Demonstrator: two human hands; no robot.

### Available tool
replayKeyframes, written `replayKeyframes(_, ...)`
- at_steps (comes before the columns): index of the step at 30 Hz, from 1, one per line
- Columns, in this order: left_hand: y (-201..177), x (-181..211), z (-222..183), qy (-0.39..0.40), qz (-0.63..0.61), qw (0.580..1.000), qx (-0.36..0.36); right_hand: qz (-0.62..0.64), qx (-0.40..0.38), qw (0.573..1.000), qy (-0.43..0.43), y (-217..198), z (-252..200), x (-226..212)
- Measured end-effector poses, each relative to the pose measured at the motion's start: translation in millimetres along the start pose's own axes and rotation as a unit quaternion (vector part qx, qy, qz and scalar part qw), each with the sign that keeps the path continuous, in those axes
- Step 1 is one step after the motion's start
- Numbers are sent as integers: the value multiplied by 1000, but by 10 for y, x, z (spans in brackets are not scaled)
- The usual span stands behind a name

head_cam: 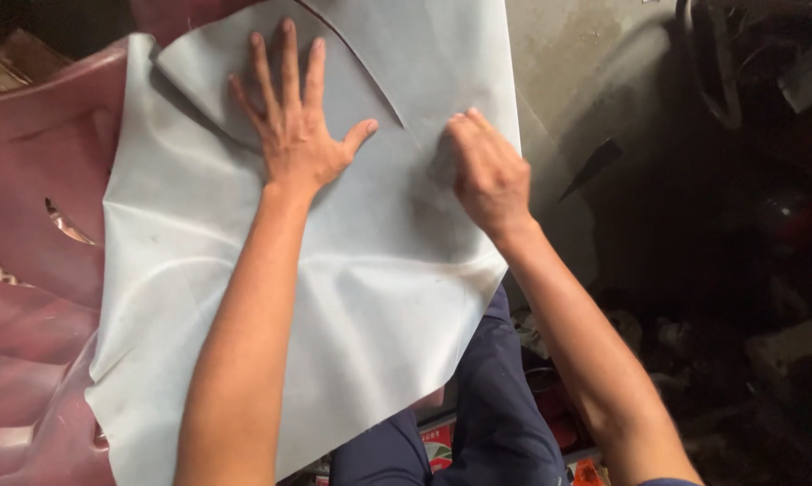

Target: Replacing the upholstery fabric on a motorcycle seat using cutting and stapling tools.

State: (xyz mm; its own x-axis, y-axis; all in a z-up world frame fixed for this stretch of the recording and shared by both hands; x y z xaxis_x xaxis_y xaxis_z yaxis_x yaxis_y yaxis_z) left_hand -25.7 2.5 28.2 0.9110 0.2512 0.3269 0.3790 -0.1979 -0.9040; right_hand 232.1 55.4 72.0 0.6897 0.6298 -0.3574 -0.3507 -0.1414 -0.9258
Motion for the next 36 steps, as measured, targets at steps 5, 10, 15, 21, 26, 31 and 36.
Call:
replayKeyframes(5,-354,-679,-34,-93,35,995,7,167,47,921,348,-1,-44,618)
replayKeyframes(10,-437,-1478,-156,-76,74,994,-28,343,-48,832,434,282,-343,920)
replayKeyframes(15,-976,-1393,-217,7,121,992,-37,349,-41,839,414,340,-206,752)
replayKeyframes(21,-1303,-1424,-59,-38,213,974,70,239,9,940,245,-178,691,170)
replayKeyframes(26,-972,-578,171,51,166,981,85,243,-70,954,162,-19,678,-122)
replayKeyframes(31,-659,60,302,177,47,983,27,119,-106,986,56,163,552,-326)
replayKeyframes(36,-303,-90,330,208,39,973,88,7,-107,994,-13,228,514,-319)
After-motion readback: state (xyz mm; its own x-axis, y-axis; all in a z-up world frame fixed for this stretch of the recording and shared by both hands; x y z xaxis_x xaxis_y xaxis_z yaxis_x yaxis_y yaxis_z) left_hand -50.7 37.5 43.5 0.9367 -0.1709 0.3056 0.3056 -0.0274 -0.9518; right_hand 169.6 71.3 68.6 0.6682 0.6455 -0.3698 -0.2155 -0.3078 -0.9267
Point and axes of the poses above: each hand's wrist, its own z-axis towards the middle knuckle, its own y-axis out of the palm, x = y × z, the point moved 3 cm from there along z, towards the middle knuckle, and after that the axes turned 7 degrees about -z, right-handed, at the moved point
